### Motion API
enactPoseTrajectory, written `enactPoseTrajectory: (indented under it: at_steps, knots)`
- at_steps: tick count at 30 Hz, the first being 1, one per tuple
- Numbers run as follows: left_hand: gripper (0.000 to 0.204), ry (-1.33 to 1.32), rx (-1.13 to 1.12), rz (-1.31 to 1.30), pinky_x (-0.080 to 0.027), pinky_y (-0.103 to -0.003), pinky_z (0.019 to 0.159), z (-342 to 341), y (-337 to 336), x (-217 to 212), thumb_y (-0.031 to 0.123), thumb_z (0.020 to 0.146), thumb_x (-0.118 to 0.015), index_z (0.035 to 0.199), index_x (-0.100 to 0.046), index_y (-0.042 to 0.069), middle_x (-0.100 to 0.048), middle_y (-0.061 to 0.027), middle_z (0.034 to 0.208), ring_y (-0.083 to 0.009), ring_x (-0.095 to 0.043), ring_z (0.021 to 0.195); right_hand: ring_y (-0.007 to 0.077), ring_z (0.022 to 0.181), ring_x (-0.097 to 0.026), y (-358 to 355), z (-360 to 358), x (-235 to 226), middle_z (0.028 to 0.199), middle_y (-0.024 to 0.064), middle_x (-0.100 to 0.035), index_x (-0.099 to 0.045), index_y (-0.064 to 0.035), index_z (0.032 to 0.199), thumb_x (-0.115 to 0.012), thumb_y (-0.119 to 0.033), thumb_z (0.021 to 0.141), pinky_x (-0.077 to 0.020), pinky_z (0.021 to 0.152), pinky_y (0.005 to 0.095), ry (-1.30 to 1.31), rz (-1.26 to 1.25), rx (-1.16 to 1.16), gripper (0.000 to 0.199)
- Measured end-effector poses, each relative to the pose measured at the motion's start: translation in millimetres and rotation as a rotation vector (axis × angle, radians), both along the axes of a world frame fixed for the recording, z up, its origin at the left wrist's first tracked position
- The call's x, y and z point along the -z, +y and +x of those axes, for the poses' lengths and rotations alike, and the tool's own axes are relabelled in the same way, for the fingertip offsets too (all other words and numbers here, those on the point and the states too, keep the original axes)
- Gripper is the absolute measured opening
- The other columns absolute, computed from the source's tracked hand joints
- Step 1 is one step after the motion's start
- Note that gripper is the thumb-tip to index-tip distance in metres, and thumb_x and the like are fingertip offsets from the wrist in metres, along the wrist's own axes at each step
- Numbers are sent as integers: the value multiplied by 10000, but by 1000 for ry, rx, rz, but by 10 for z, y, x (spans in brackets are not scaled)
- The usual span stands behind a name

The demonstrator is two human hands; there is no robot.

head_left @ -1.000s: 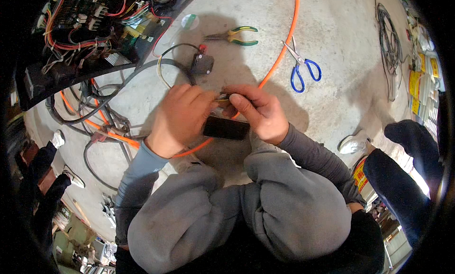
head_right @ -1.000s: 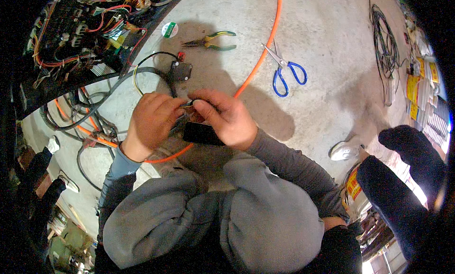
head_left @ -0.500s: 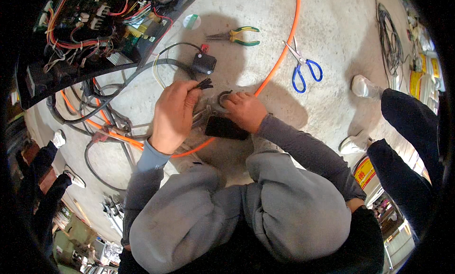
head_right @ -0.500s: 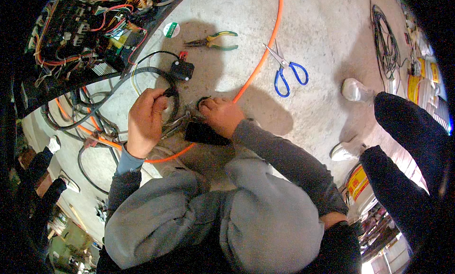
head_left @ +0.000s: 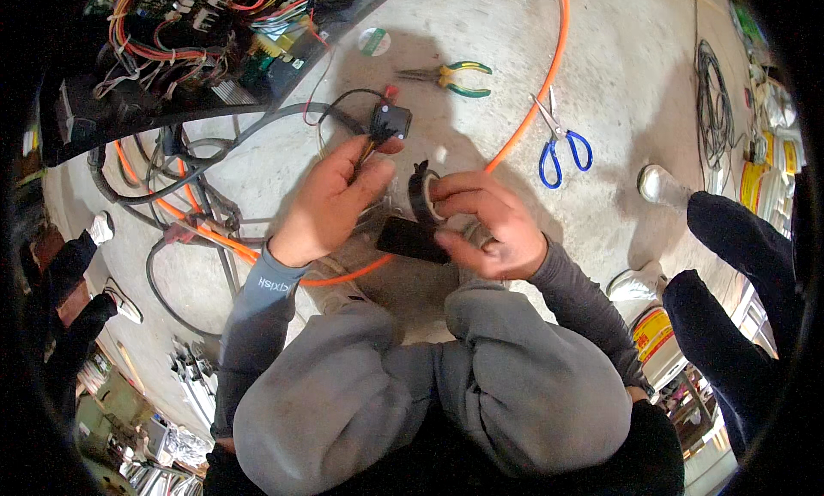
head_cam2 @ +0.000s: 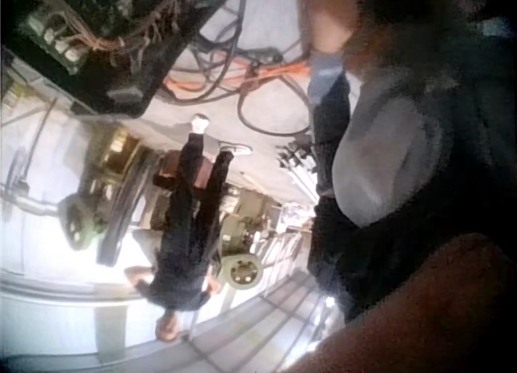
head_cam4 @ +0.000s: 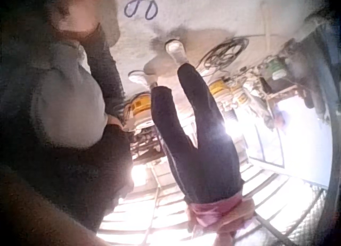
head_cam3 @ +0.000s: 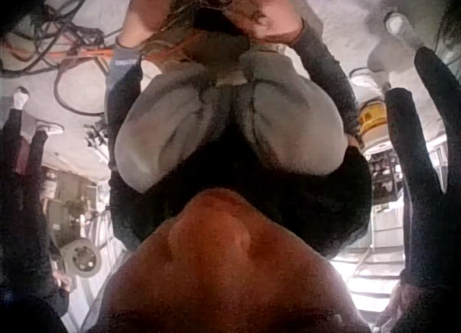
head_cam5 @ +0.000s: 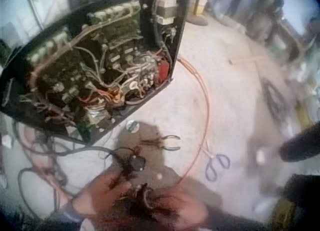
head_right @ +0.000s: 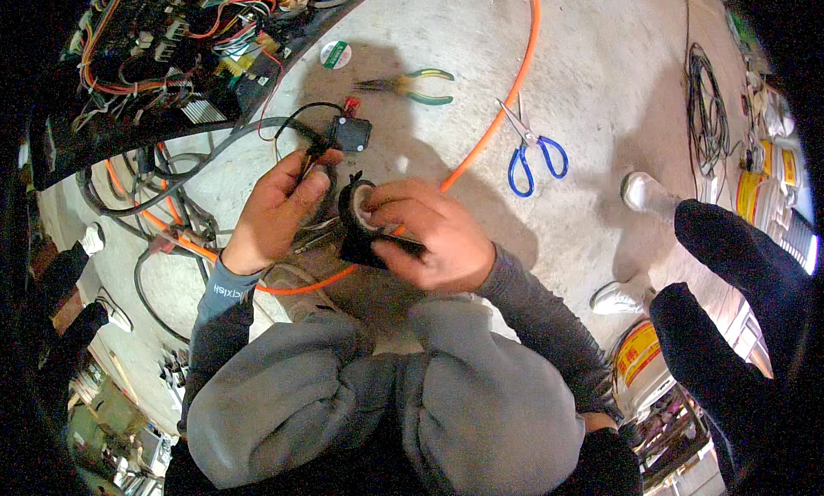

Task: The person sits on the floor and repairs an electronic device by stripping wires, wrapping connections with electrical tape, and connecting cables to the unit. They then reassemble the device by attaching the metal casing with assistance from others.

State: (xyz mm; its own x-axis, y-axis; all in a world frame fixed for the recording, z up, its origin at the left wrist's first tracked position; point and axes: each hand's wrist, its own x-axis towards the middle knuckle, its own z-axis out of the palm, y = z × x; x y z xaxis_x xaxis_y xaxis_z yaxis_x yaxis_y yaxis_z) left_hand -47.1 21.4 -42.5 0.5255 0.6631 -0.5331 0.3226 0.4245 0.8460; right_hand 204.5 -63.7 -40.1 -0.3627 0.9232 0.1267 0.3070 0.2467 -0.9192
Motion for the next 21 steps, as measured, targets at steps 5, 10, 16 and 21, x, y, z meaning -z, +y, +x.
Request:
enactPoseTrajectory:
  at_steps: [5,10,16,21]
  knots:
    - [348,-168,2,-93,-464,-226,829,82,-37,-64,233,1055,-637,1343,-620,38,-630,44,1047,-52,-539,923,350,1089,-659,-35,-65,58,1088,153,-692,-655,-50,977,-891,-147,760,-540,875,458,126,32,65,335]
    - [261,-156,16,-186,-449,-231,763,86,-16,-166,229,1048,-652,1228,-644,40,-597,66,941,-50,-516,851,334,1059,-649,109,-71,58,1087,144,-712,-690,-53,1076,-896,-178,756,-509,923,456,-1,263,32,400]
    - [201,-90,-41,-20,-452,-239,763,172,-127,-178,218,1055,-629,1165,-630,49,-588,51,931,-60,-512,832,295,963,-641,38,-173,-40,903,72,-711,-686,-57,1203,-828,-178,826,-479,908,415,-10,-2,273,421]
    - [224,42,-39,296,-492,-287,823,251,-310,-270,200,1060,-599,1173,-597,6,-641,-56,963,-133,-600,899,305,801,-600,114,-209,-93,795,87,-667,-717,-33,1082,-782,-146,849,-453,729,440,-52,-52,264,266]
